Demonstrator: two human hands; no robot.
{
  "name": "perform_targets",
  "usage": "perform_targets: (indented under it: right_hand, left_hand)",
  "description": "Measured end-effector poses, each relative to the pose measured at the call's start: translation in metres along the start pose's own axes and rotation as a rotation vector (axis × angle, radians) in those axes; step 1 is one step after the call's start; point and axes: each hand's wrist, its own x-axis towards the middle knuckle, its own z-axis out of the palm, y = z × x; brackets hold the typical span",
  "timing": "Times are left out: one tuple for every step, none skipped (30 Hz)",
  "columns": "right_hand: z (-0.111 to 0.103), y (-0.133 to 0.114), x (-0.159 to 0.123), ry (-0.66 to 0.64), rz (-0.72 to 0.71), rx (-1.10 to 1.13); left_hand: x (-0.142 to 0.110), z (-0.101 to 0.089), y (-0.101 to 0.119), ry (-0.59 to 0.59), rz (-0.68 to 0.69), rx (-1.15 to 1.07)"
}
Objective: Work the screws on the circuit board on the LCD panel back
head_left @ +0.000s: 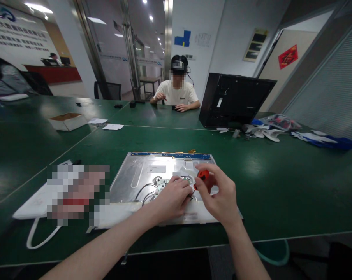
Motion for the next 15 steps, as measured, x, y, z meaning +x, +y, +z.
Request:
perform_targets:
  right_hand:
    - [0.0010, 0.0018, 0.0001, 0.026, 0.020, 0.024]
    - [0.0018, 0.0037, 0.0003, 0.044, 0.037, 0.054]
    - [0.0025, 0.0054, 0.0008, 0.057, 0.052, 0.087]
    - [0.0028, 0.0067, 0.0013, 0.062, 0.067, 0.119]
    - [0.0029, 0.0076, 0.0018, 0.065, 0.083, 0.146]
    - [0.0027, 0.0080, 0.0024, 0.068, 0.094, 0.163]
    - [0.0023, 0.0078, 0.0028, 0.066, 0.101, 0.172]
    - [0.0019, 0.0073, 0.0032, 0.065, 0.100, 0.173]
    - [0.0014, 0.0065, 0.0035, 0.062, 0.094, 0.169]
    - [0.0010, 0.0055, 0.0037, 0.058, 0.083, 0.161]
    - [0.0007, 0.0046, 0.0037, 0.055, 0.070, 0.150]
    - [0.0006, 0.0039, 0.0037, 0.056, 0.058, 0.140]
    - [0.0007, 0.0034, 0.0035, 0.063, 0.050, 0.132]
    - [0.0011, 0.0032, 0.0033, 0.074, 0.045, 0.124]
    - [0.0017, 0.0033, 0.0028, 0.087, 0.042, 0.117]
  left_hand:
    - [0.0000, -0.0002, 0.0001, -0.002, 0.000, 0.002]
    - [0.0000, -0.0004, 0.0001, -0.005, -0.001, 0.006]
    - [0.0001, -0.0007, 0.0002, -0.008, -0.002, 0.010]
    - [0.0002, -0.0011, 0.0003, -0.009, -0.003, 0.016]
    - [0.0003, -0.0014, 0.0004, -0.009, -0.003, 0.020]
    - [0.0003, -0.0018, 0.0005, -0.008, -0.003, 0.025]
    - [0.0004, -0.0021, 0.0006, -0.008, -0.002, 0.029]
    - [0.0005, -0.0023, 0.0007, -0.008, -0.002, 0.033]
    - [0.0005, -0.0025, 0.0008, -0.008, -0.003, 0.036]
    - [0.0005, -0.0027, 0.0009, -0.008, -0.005, 0.039]
    - [0.0004, -0.0027, 0.0009, -0.010, -0.006, 0.040]
    - [0.0004, -0.0027, 0.0008, -0.012, -0.007, 0.037]
    - [0.0003, -0.0026, 0.0007, -0.015, -0.006, 0.030]
    - [0.0002, -0.0025, 0.0006, -0.017, -0.004, 0.020]
    - [0.0001, -0.0024, 0.0004, -0.018, -0.002, 0.009]
